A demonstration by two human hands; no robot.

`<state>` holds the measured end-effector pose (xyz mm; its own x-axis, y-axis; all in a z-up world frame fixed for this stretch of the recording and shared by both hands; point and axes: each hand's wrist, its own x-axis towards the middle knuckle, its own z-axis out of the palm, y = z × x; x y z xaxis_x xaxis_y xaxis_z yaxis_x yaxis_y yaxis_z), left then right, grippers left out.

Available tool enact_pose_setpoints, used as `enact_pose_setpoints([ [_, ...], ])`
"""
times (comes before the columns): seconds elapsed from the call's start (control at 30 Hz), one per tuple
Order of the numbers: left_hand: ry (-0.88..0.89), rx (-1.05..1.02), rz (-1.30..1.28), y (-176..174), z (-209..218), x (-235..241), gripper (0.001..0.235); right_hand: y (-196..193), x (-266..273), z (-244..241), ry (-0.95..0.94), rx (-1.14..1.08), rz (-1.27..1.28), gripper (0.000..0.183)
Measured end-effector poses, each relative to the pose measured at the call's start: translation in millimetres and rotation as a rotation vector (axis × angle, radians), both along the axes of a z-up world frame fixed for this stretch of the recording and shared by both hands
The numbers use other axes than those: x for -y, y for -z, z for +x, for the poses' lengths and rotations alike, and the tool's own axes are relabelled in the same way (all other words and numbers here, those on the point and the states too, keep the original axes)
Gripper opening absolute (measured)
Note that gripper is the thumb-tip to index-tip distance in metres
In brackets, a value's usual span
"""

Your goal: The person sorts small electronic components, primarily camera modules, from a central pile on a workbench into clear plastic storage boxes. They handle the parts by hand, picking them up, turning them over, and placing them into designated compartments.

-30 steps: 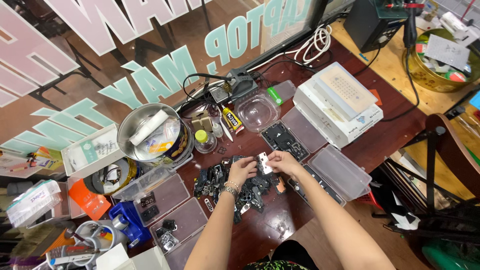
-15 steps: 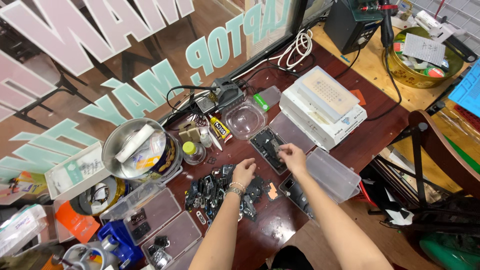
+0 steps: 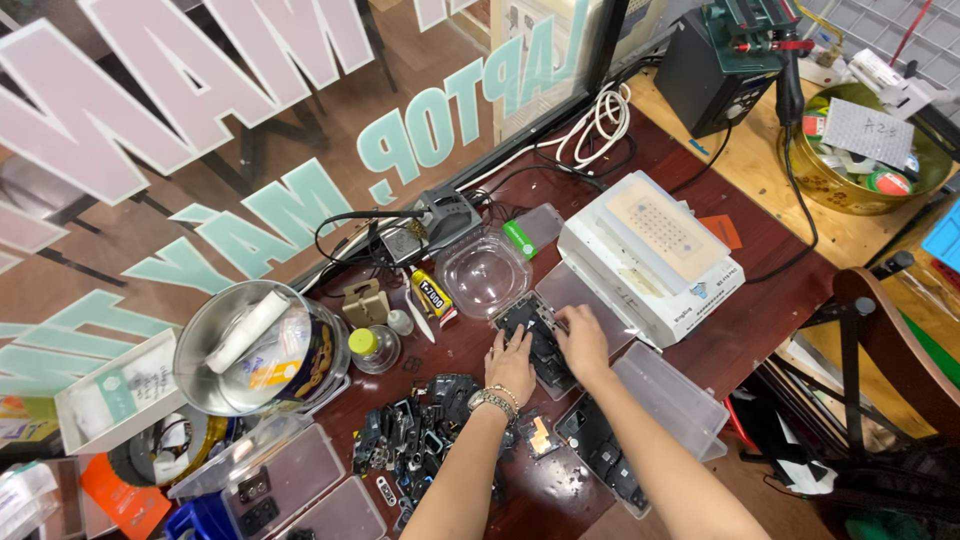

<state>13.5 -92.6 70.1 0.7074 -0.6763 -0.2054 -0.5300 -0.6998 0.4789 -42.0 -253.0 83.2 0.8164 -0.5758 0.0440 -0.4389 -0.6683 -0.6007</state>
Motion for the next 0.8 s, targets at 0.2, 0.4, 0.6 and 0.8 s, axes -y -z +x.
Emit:
enact_pose_setpoints([
  [0.2,0.101,-0.012,0.164,-3,0,23,0.065,-22,-17,-1,-0.213,-0.104,-0.167,0.038],
  [0.4,-0.045,0.028,-0.121,4,2,10,0.054,-44,-23,1,-0.163,-0.009,-0.099,0.031],
  [0.6,-0.391,0.104,-0.435,13,20,-52,0.033,-50,-50,7,-0.342,0.058,0.115,0.025],
  [0.8,-0.642,-0.099,-0.507,12,22,-130,0.026,-20,-107,8,-0.420,-0.184,0.429,0.028],
])
